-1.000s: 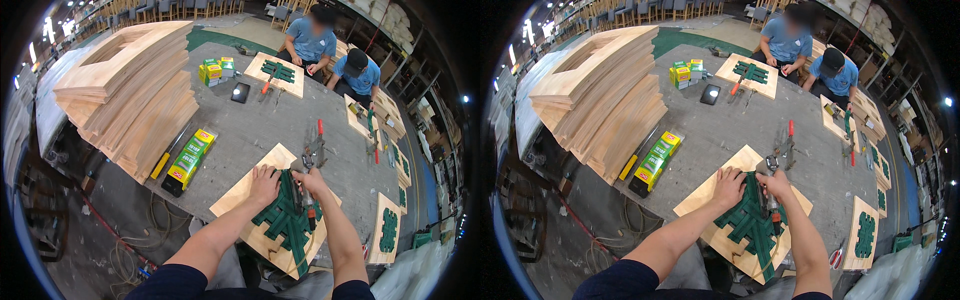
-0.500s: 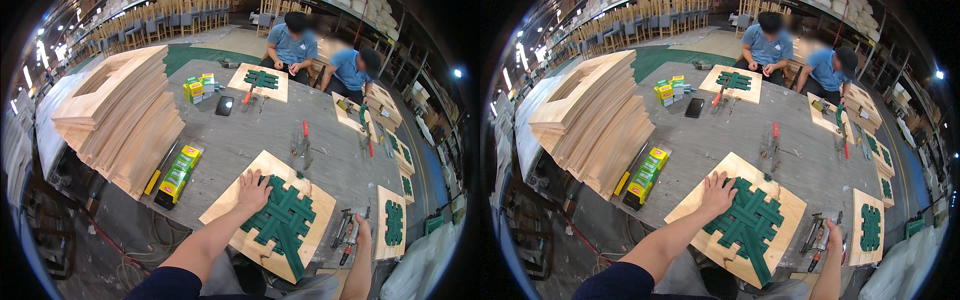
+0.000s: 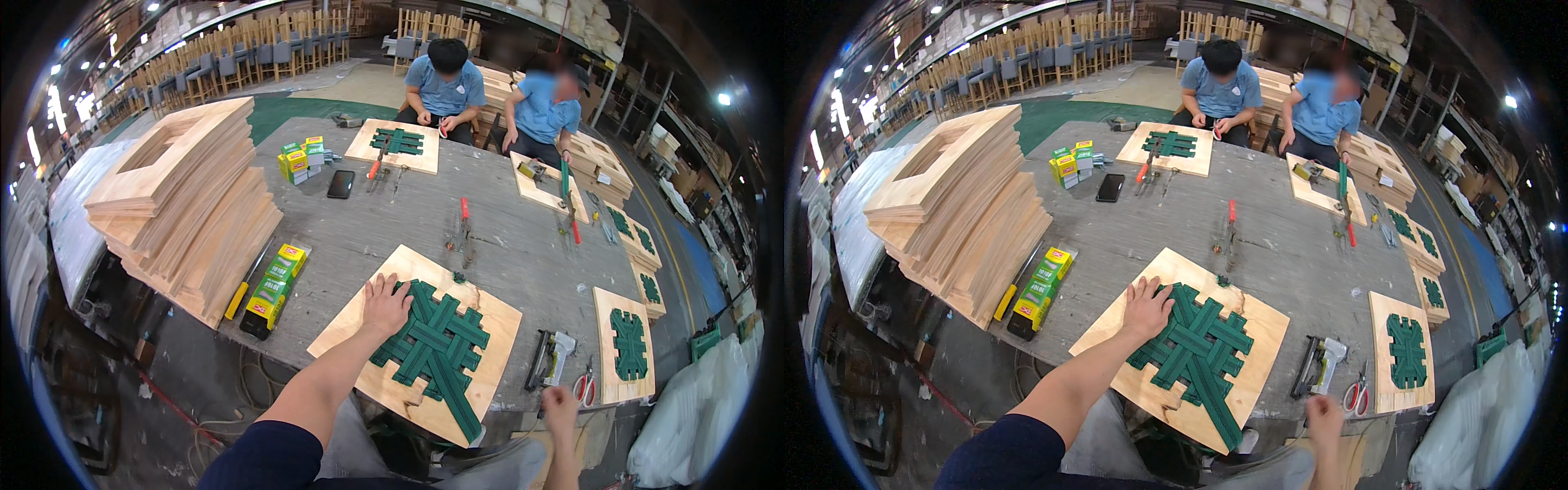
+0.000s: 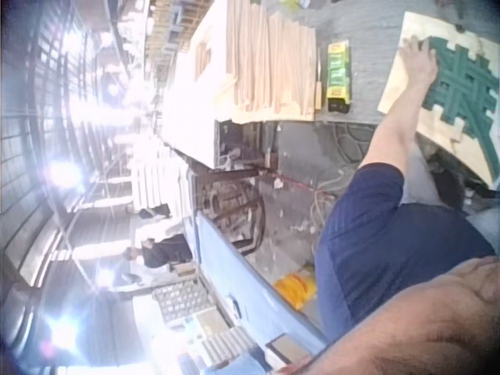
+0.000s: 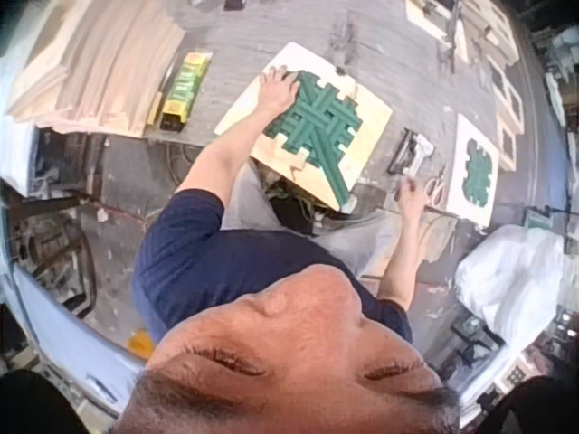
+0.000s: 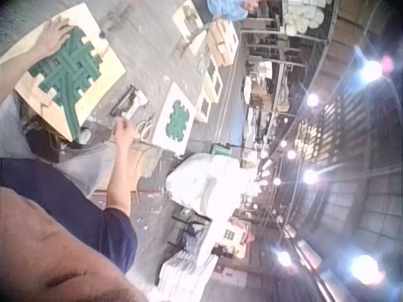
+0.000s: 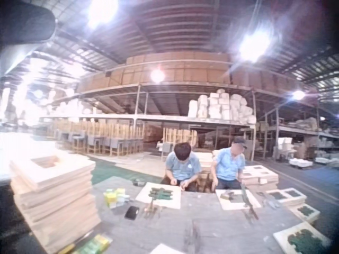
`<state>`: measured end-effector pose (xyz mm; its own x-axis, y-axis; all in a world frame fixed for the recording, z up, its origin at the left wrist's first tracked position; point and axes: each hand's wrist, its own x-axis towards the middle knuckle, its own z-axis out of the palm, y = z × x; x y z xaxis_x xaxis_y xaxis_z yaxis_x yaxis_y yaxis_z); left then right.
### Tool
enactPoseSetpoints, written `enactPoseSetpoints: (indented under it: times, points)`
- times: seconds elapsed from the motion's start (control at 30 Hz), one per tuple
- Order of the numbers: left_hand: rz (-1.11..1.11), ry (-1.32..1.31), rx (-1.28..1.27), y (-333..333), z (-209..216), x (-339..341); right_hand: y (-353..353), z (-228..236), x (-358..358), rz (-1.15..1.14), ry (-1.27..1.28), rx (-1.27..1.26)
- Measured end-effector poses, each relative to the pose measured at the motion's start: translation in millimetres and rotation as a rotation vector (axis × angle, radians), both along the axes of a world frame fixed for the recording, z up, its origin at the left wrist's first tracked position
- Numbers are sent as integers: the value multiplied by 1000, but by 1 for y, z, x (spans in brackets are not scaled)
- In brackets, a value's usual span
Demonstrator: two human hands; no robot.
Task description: The person weaves green strips of material into a crisscross pattern on a square wooden board. They use a staple gun to secure the strips in place and scissors to trim excess material. The task is performed at a workbench in a workshop setting.
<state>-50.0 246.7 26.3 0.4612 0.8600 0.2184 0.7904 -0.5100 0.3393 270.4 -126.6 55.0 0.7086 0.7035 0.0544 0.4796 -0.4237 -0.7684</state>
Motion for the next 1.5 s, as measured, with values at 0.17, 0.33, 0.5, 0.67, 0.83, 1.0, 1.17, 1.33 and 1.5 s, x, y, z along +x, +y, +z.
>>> enactPoseSetpoints:
  times: [0.17,0.33,0.5,0.67,0.83,1.0,1.17,1.33,1.5]
  points:
    - [-32,-25,3,-4,-2,4,-39,-42,-125,100,313,7]
    - [-42,-268,-17,-5,5,-2,-31,-66,-154,92,342,-116]
    - [67,-734,-150,-23,19,-28,-14,-35,-151,201,140,-352]
    - [-289,-899,-631,-166,9,-19,-50,-32,-143,152,737,-106]
    - [-352,-694,-1686,-302,10,-32,-71,-4,-153,307,685,-16]
    - [-309,-846,-1929,-314,14,3,-102,19,-182,324,469,11]
    - [-272,-652,-1645,-329,28,27,-113,-12,-167,349,485,-86]
    - [-475,-513,-1504,-341,19,19,-83,-2,-87,385,900,-198]
    - [-563,-293,-1535,-358,-5,34,10,10,-124,463,1358,-272]
